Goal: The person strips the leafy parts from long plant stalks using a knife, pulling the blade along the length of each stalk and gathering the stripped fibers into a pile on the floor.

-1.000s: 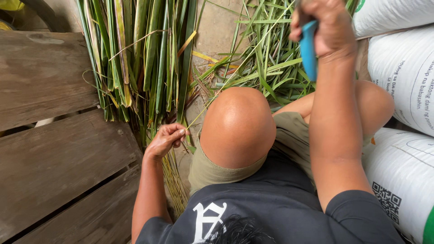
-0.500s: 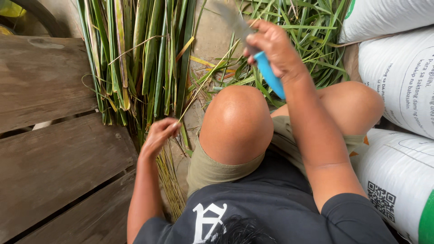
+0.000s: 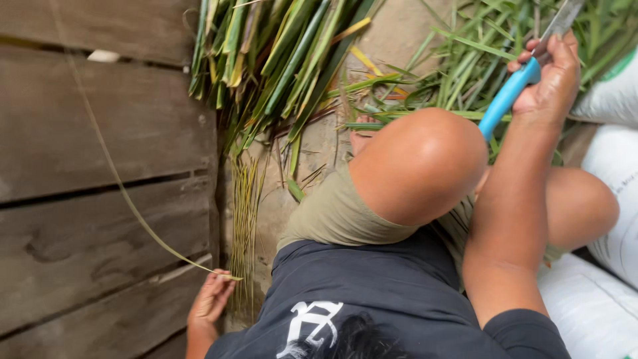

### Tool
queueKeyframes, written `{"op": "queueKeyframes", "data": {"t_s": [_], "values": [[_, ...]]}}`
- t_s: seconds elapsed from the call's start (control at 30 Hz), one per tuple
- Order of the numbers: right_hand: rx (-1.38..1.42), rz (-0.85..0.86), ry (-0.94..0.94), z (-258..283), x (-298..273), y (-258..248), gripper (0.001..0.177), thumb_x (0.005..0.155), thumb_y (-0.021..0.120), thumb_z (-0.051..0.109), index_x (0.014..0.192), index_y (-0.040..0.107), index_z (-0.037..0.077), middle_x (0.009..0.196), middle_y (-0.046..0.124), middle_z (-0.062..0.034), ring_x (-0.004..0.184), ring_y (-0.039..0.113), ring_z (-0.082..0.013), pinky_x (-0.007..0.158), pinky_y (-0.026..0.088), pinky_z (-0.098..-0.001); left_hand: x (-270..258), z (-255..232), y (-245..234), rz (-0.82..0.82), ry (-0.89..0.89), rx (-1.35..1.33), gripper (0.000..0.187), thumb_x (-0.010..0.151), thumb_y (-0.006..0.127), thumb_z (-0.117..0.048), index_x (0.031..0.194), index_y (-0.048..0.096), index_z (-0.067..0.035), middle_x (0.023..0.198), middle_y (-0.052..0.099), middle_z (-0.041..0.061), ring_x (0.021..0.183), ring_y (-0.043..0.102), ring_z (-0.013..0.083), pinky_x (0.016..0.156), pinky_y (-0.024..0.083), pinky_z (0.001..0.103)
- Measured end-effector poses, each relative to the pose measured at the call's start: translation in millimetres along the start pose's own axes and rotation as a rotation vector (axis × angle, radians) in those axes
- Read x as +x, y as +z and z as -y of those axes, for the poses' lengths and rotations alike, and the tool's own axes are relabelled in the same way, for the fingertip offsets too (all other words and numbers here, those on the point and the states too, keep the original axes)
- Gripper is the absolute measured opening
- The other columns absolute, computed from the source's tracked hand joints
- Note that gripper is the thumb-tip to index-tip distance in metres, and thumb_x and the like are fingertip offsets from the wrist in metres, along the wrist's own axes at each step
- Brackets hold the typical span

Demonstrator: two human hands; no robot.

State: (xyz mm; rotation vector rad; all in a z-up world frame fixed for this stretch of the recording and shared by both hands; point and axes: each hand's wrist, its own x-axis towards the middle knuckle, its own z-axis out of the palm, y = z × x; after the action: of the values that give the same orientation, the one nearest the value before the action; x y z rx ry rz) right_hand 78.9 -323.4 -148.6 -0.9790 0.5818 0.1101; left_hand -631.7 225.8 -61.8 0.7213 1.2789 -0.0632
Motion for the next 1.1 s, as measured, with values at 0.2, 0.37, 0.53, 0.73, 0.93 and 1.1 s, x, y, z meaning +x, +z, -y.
{"op": "queueKeyframes", "data": {"t_s": [0.2, 0.37, 0.53, 0.73, 0.93, 1.1], "values": [[-0.096, 0.043, 0.073, -13.9, -5.4, 26.0, 0.005, 0.101, 0.065, 0.015, 0.106, 0.065, 0.017, 0.088, 0.065, -0.0101, 0.069, 0.062, -0.0194, 0.06, 0.05, -0.0344, 9.0, 121.2, 16.4, -0.285, -0.307, -0.233, 0.008, 0.098, 0.06, 0.002, 0.106, 0.059, -0.002, 0.123, 0.07, 0.025, 0.122, 0.067, 0.0292, 0.103, 0.055, 0.033], [-0.121, 0.055, 0.131, -21.2, 3.3, 16.0, 0.006, 0.101, 0.064, 0.013, 0.104, 0.06, 0.016, 0.091, 0.063, -0.0104, 0.071, 0.06, -0.0186, 0.062, 0.05, -0.0326, -33.3, 113.7, -5.4, -0.506, -0.092, 0.826, 0.039, 0.102, 0.058, -0.034, 0.107, 0.067, 0.004, 0.101, 0.058, 0.01, 0.094, 0.052, 0.0207, 0.089, 0.038, 0.035], [-0.206, -0.014, 0.148, -23.3, -1.2, 18.3, 0.006, 0.101, 0.061, 0.015, 0.107, 0.064, 0.015, 0.09, 0.063, -0.0073, 0.072, 0.058, -0.0173, 0.064, 0.049, -0.0306, 42.6, 87.8, 41.6, -0.635, 0.025, 1.089, 0.062, 0.096, 0.05, -0.061, 0.062, 0.043, -0.01, 0.057, 0.039, 0.006, 0.054, 0.038, 0.021, 0.056, 0.031, 0.04], [-0.268, -0.087, 0.127, -27.3, -15.7, 13.2, 0.004, 0.097, 0.065, 0.011, 0.096, 0.062, 0.012, 0.089, 0.068, -0.0079, 0.072, 0.061, -0.0185, 0.061, 0.049, -0.0329, 233.1, 51.4, 111.5, -0.384, 0.087, -0.361, 0.021, 0.096, 0.054, 0.01, 0.114, 0.062, 0.017, 0.128, 0.068, 0.025, 0.119, 0.069, 0.0294, 0.102, 0.059, 0.034], [-0.382, -0.156, 0.302, -29.9, -21.1, -4.9, 0.029, 0.088, 0.075, 0.038, 0.091, 0.068, 0.01, 0.076, 0.061, -0.0015, 0.069, 0.059, -0.0134, 0.067, 0.054, -0.0239, 287.2, 7.6, 134.4, -0.511, -0.082, -0.724, 0.039, 0.099, 0.045, 0.01, 0.136, 0.049, 0.019, 0.131, 0.065, 0.034, 0.115, 0.071, 0.0375, 0.09, 0.064, 0.031], [-0.393, -0.107, 0.167, -27.7, -33.3, 6.5, 0.009, 0.103, 0.063, 0.015, 0.098, 0.056, 0.018, 0.091, 0.066, -0.0041, 0.074, 0.063, -0.0129, 0.062, 0.052, -0.0273, 296.4, 0.6, 166.7, -0.487, -0.116, -0.267, 0.04, 0.104, 0.061, -0.024, 0.135, 0.059, 0.001, 0.095, 0.075, 0.017, 0.076, 0.074, 0.0194, 0.067, 0.065, 0.025]]}}
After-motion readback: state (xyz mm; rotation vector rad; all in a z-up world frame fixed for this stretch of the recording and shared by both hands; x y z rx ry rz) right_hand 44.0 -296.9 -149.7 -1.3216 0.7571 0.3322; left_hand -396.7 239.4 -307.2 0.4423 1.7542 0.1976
